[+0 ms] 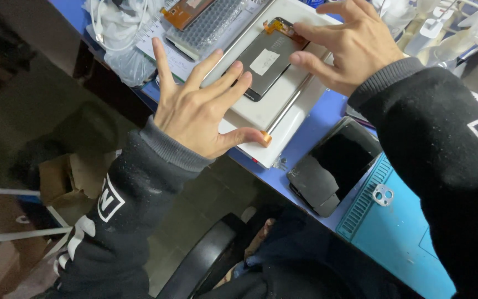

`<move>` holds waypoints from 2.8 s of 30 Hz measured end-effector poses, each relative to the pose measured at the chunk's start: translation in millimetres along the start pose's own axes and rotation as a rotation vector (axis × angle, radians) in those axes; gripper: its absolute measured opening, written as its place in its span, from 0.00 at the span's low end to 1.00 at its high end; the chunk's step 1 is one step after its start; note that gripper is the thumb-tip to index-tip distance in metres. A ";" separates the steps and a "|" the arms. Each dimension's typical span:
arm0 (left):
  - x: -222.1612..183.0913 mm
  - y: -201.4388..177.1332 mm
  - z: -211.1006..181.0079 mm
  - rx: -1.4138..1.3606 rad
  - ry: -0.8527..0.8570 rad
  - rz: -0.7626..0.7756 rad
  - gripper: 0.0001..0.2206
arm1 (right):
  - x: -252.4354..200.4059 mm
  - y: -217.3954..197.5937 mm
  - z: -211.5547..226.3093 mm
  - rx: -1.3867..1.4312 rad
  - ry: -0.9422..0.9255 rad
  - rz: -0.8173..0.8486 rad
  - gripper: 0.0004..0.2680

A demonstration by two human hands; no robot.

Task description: The person tears a strip of masking tape from a roll, applies it to the back of a phone display, marks the tape with a pencil, and places the display into a lamination press. They then wipe the display surface with a cloth and peel the tape back off.

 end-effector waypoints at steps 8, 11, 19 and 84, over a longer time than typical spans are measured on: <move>2.4 -4.4 -2.2 -0.015 -0.014 0.009 0.47 | 11.1 -21.9 16.9 0.101 0.086 0.025 0.18; -6.7 -2.5 2.8 -0.028 0.016 -0.003 0.45 | 6.6 -22.9 22.9 0.199 0.218 0.112 0.19; -33.2 -21.9 21.3 0.018 -0.068 -0.033 0.44 | -3.3 -44.6 88.4 0.052 -0.075 0.004 0.23; -227.2 194.3 -10.5 -0.181 0.585 0.596 0.28 | -346.1 -225.9 154.0 -0.032 0.765 0.198 0.19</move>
Point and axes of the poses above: each hand's wrist, its own x-axis towards the middle knuckle, its own y-axis out of the palm, z = x × y, the point moved 6 cm from there along x, towards the middle knuckle, and after that the axes turned 5 degrees about z, right-handed, at the moved point
